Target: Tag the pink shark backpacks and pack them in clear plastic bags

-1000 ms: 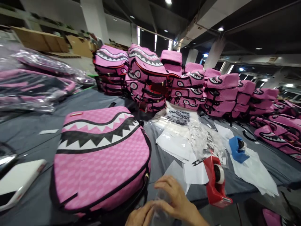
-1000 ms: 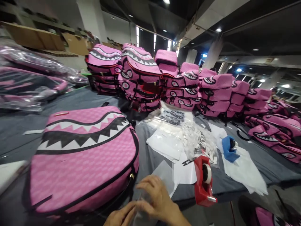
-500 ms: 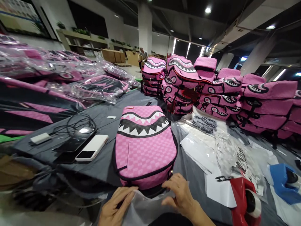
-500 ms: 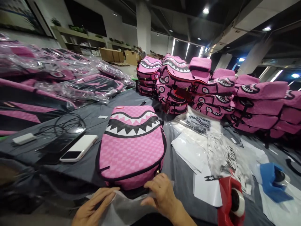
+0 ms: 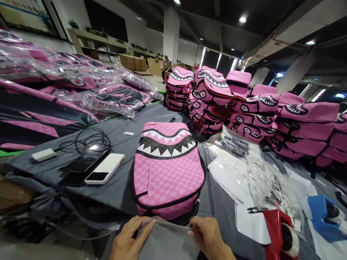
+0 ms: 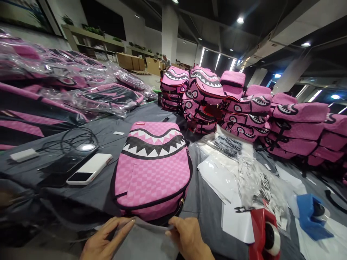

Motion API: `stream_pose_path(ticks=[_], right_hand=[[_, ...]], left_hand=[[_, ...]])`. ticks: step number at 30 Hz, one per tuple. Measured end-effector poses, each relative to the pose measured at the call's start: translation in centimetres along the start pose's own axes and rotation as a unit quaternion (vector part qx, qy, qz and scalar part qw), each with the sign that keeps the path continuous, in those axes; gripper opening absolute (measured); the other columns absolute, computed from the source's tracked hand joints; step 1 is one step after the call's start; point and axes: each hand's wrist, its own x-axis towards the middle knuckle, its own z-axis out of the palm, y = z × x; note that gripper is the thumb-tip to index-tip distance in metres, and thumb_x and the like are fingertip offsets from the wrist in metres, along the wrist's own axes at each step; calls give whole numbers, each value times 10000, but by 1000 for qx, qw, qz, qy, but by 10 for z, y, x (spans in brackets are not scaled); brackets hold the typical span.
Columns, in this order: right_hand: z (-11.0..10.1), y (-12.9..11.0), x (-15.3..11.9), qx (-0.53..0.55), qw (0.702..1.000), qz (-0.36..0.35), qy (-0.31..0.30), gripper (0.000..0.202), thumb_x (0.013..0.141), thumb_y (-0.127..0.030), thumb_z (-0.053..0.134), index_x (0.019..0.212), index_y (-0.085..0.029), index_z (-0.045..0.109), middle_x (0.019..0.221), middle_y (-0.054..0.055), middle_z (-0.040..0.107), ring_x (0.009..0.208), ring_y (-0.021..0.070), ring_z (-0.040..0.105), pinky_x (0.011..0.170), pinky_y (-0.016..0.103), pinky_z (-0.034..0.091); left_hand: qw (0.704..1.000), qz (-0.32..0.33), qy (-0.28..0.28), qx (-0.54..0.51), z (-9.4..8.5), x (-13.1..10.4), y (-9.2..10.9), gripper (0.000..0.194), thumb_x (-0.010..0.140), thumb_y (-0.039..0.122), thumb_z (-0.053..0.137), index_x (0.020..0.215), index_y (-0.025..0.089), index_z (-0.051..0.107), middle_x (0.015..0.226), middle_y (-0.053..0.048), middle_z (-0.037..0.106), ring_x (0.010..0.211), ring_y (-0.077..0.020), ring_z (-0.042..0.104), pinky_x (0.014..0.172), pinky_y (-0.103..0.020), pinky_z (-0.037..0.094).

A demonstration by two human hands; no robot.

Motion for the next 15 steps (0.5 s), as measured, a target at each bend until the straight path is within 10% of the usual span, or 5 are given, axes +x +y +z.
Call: stream_pose_path(ticks=[4, 8, 15], right_hand=[[2, 7, 6, -23, 995, -63, -80, 379, 1037, -169, 400, 1318, -319, 604, 630, -46, 585, 482, 121, 465, 492, 249, 321], [1, 12, 11, -53, 990, -87, -101, 396, 1035, -148, 378, 1306, -300, 624, 637, -30, 582, 469, 130, 438, 470, 276, 286], [7, 8, 6, -62, 992, -63, -88, 323, 1033, -182, 453, 1295, -282, 613, 649, -26, 631, 476, 122, 499, 482, 261, 304]], left_hand=[[983, 85, 101, 127, 4, 7, 3, 522, 910, 694, 509, 733, 236, 684, 675, 11, 652, 623, -159, 629, 574, -239, 515], [938, 233, 171, 191, 2, -5, 7, 221, 972, 407, 590, 1020, 208, 673, 835, -31, 709, 765, -185, 663, 777, -315, 523], [917, 386, 12, 97, 29, -6, 34, 171, 1015, 158, 472, 1053, 190, 636, 896, -32, 708, 874, -143, 671, 869, -261, 521]])
